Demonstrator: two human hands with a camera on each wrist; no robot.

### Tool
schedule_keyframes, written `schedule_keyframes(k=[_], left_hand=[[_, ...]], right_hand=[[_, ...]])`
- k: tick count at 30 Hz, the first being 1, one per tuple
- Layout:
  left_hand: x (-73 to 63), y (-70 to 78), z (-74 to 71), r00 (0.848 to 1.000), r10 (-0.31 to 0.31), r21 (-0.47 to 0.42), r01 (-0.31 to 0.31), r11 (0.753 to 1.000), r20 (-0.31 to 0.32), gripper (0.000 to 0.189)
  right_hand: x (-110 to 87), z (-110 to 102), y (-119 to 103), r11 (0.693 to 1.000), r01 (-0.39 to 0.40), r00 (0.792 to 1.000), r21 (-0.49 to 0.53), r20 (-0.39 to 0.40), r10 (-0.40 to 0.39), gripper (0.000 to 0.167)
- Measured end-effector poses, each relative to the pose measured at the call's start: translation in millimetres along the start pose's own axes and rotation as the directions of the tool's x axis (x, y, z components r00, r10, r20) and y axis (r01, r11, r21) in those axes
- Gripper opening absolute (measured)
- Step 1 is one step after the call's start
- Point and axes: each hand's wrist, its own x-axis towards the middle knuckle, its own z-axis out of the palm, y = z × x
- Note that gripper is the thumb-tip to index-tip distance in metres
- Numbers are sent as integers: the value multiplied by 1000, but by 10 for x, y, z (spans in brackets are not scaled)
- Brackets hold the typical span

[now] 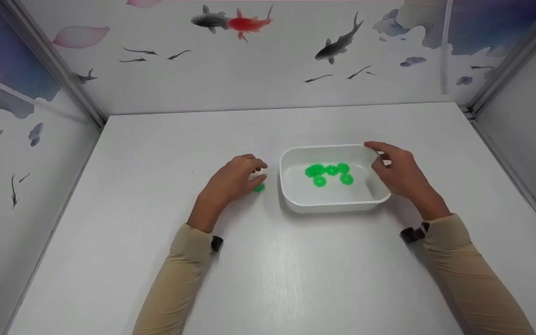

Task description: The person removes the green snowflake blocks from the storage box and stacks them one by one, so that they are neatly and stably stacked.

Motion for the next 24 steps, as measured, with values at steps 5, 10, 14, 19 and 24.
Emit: schedule_keyframes(k=[5,10,14,19,24], left_hand=[[36,163,-16,989,17,46,-10,999,-147,29],[81,312,16,978,69,46,-61,997,-198,30],[117,415,53,973,109,16,-108,994,-202,29],[164,496,97,973,141,-50,-153,987,-183,30],[230,553,145,969,189,-134,-210,968,-157,32]], right_hand=[[2,3,0,1000,4,1000,7,2,-4,51],[3,3,-6,1000,-20,1000,10,13,20,51],[11,5,-5,999,-34,999,12,20,34,51],[18,9,0,999,-43,999,22,29,43,51],[27,14,1,999,-33,999,23,28,33,48]])
